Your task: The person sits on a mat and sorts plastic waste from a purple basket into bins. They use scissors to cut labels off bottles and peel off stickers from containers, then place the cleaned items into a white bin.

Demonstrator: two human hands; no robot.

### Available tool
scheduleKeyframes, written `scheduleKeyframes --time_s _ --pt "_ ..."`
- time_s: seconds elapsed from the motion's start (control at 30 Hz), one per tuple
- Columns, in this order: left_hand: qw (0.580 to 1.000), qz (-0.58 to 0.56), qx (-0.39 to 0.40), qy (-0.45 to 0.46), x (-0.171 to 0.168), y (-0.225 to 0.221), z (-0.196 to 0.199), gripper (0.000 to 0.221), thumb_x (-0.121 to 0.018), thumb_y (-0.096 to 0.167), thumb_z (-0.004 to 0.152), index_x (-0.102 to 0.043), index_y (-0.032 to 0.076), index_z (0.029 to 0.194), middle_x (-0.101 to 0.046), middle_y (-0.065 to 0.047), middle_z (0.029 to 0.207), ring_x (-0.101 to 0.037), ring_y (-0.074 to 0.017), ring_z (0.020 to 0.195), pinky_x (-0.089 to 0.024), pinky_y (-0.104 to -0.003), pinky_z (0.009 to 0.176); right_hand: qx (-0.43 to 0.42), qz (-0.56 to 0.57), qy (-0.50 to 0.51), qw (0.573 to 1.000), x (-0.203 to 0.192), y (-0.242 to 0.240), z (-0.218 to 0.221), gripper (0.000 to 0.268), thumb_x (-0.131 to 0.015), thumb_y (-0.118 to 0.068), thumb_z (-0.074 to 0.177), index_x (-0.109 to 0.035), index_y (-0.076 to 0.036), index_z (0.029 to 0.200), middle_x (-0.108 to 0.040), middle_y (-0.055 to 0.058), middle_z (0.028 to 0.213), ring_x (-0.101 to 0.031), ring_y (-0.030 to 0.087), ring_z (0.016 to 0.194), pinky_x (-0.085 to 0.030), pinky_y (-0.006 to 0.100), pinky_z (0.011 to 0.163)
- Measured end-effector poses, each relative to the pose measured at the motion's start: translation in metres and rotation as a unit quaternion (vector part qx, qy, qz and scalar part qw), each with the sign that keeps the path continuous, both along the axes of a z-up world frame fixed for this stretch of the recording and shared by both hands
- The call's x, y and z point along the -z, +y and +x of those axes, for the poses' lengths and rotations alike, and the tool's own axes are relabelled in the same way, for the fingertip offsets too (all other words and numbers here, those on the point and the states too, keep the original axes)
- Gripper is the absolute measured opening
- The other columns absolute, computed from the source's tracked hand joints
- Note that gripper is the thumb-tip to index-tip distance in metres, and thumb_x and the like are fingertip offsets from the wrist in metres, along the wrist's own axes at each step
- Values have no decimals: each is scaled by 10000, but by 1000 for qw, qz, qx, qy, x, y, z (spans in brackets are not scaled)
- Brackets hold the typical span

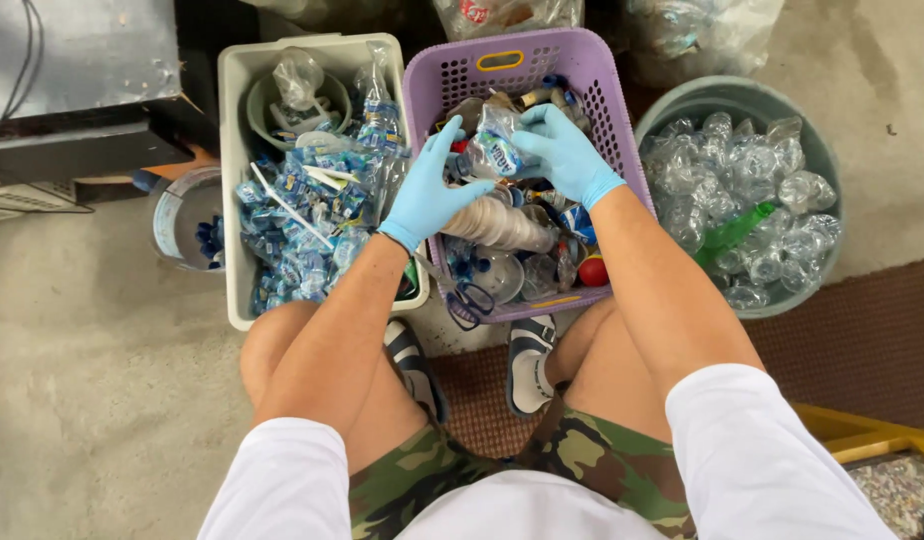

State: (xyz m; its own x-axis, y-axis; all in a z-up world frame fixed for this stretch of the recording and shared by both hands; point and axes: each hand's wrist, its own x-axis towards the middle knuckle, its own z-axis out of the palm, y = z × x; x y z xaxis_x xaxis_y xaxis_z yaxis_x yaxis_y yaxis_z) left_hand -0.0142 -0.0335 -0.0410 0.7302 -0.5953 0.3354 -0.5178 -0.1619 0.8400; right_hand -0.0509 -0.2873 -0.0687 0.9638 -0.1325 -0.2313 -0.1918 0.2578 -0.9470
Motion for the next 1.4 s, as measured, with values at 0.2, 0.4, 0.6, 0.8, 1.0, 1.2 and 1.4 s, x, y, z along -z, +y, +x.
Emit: scheduleKeyframes --time_s 0.2,0.4,0.6,0.8,1.0,1.2,1.4 --pt "997 17 4 81 -34 9 -21 553 -761 293 926 -549 124 1408 -617 -53 1388 -573 -212 1284 -458 -358 1057 -159 -115 19 980 -136 62 -56 835 -650 -112 916 -201 -167 1618 -433 118 1567 -670 263 1155 -665 431 847" --pt "992 22 40 119 -66 34 -48 503 -763 248 928 -618 111 1389 -640 -63 1403 -583 -208 1324 -442 -388 1157 -206 -168 -99 959 -124 65 -83 500 -795 -99 784 -496 -168 1180 -463 93 1528 -530 213 1351 -527 374 1098" --pt "985 95 21 144 -88 55 -70 561 -772 346 973 -599 106 1449 -532 -210 1520 -369 -374 1500 -305 -528 1236 -181 -338 -139 913 -126 85 -104 769 -973 -348 695 -578 -148 1325 -632 45 1252 -542 222 1278 -397 444 1143" --pt "992 121 -4 33 -81 75 -65 379 -788 200 927 -702 169 1295 -663 -174 1257 -578 -411 1293 -484 -531 1078 -185 -505 -72 840 -89 69 -92 708 -951 -613 637 -638 -122 1041 -626 82 1026 -637 301 1102 -477 454 1030" --pt "992 105 -44 -63 -76 93 -53 364 -831 109 866 -714 52 1207 -631 -162 1097 -652 -414 1101 -563 -500 930 -147 -484 -47 861 -88 101 -91 572 -879 -561 763 -575 -110 941 -640 84 871 -679 321 981 -508 425 890" --pt "991 66 -102 -54 -59 92 -35 281 -819 67 889 -753 100 1159 -618 -59 1027 -671 -294 1012 -605 -412 832 -128 -490 -50 861 -103 116 -87 436 -842 -445 827 -591 -104 930 -677 79 853 -699 323 921 -529 418 844" --pt "992 -41 -114 36 -96 88 -32 280 -720 -98 889 -766 73 1106 -634 -30 1035 -640 -168 996 -617 -277 980 -121 -488 4 865 -142 131 -84 412 -780 -452 926 -523 -132 896 -525 6 764 -435 164 713 -380 329 673"
